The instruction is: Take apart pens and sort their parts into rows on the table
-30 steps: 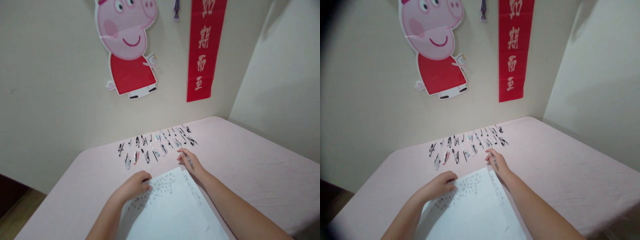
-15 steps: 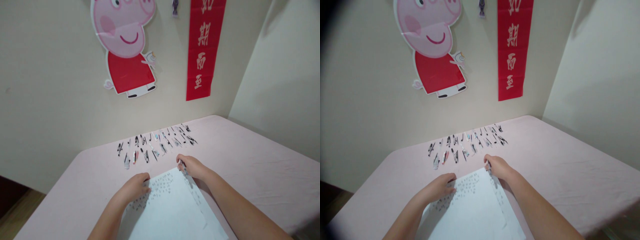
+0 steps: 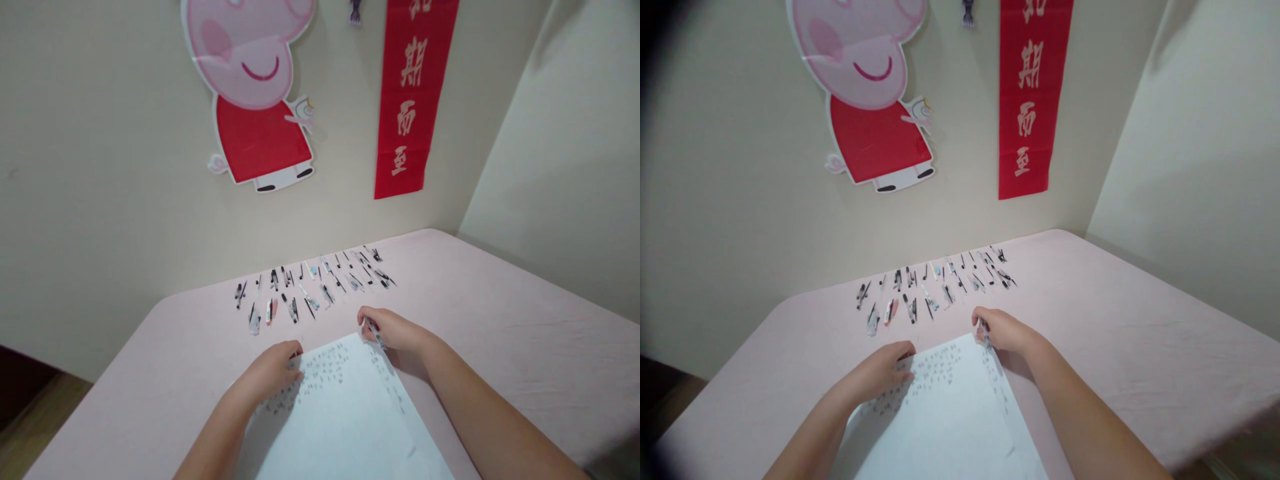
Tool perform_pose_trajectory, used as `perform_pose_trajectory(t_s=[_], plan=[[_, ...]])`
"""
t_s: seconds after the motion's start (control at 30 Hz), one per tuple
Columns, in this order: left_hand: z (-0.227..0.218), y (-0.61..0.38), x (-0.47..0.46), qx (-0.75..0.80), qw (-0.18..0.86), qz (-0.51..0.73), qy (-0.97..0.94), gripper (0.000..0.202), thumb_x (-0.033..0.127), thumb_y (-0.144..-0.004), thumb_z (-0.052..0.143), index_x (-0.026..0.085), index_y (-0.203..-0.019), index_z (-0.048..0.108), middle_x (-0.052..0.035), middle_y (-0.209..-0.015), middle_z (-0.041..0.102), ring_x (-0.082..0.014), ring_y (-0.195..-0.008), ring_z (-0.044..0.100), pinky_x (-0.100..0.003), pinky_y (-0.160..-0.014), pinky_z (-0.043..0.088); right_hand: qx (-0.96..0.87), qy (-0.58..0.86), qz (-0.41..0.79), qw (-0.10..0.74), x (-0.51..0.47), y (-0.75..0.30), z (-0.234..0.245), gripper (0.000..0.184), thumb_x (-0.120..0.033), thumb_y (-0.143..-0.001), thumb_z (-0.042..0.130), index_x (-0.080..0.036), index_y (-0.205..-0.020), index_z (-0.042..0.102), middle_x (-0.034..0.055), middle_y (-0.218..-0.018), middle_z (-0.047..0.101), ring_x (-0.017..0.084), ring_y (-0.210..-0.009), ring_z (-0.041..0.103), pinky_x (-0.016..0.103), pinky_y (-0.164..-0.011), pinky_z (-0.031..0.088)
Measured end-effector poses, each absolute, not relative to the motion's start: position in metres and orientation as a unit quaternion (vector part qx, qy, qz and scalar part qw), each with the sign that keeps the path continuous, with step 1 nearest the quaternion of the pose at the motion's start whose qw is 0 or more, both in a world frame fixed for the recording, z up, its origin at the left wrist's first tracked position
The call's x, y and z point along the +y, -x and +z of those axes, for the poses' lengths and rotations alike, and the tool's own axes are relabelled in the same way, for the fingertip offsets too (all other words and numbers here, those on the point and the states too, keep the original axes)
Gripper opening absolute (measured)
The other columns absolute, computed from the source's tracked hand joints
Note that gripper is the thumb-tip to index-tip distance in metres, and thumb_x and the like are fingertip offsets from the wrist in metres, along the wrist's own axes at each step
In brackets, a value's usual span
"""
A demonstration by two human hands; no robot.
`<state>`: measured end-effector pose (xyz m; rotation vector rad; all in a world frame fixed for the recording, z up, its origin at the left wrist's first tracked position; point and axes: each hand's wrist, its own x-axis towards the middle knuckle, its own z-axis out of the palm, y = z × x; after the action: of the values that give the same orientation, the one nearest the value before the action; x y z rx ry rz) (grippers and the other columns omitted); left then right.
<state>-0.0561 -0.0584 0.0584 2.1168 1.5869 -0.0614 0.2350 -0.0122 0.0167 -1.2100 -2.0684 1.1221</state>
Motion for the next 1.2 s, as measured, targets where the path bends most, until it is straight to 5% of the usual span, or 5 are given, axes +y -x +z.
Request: perform_pose_trajectory(t_s=[0.43,0.8,1.03,1.2], plan=[[0.056,0.057,-0.058,0.591,0.239,-0.022,-0.770,0.025,0.025,-0.070,0.061,0.021,-0.095,0.059,-0.0036,-0.101,0.065,-0.0212,-0.093,0.060,-0.027,-0.076,0.042,-0.737,0.417,0.460,0.266,-0.006,-0.236,0.006,0.035,-0.001,-0.067,0.050,-0.021,-0.096,0.051,0.0006,-0.080,0.061,0.012,-0.068,0.054,0.020,-0.056,0.038],[0.043,0.046,-0.057,0.596,0.241,0.062,-0.764,0.051,0.020,-0.075,0.057,0.022,-0.125,0.048,-0.0071,-0.124,0.056,-0.0205,-0.111,0.054,-0.028,-0.094,0.039,-0.686,0.448,0.391,0.419,0.010,-0.233,0.002,0.026,-0.015,-0.070,0.053,-0.022,-0.095,0.050,-0.0002,-0.080,0.058,0.014,-0.068,0.054,0.026,-0.061,0.042],[0.051,0.030,-0.068,0.575,0.110,0.037,-0.810,0.045,0.015,-0.077,0.056,0.019,-0.122,0.054,-0.0093,-0.120,0.054,-0.0247,-0.114,0.047,-0.035,-0.098,0.037,-0.663,0.447,0.391,0.455,0.018,-0.229,-0.009,0.031,-0.018,-0.068,0.054,-0.021,-0.098,0.052,0.0009,-0.082,0.059,0.015,-0.072,0.057,0.027,-0.065,0.046],[0.061,-0.003,-0.092,0.492,0.139,0.034,-0.859,0.044,0.013,-0.080,0.054,0.021,-0.124,0.052,-0.0073,-0.129,0.052,-0.0232,-0.116,0.048,-0.036,-0.100,0.039,-0.661,0.458,0.341,0.488,0.011,-0.226,0.007,0.025,-0.029,-0.076,0.056,-0.019,-0.098,0.060,0.0035,-0.083,0.062,0.016,-0.075,0.058,0.029,-0.068,0.047]])
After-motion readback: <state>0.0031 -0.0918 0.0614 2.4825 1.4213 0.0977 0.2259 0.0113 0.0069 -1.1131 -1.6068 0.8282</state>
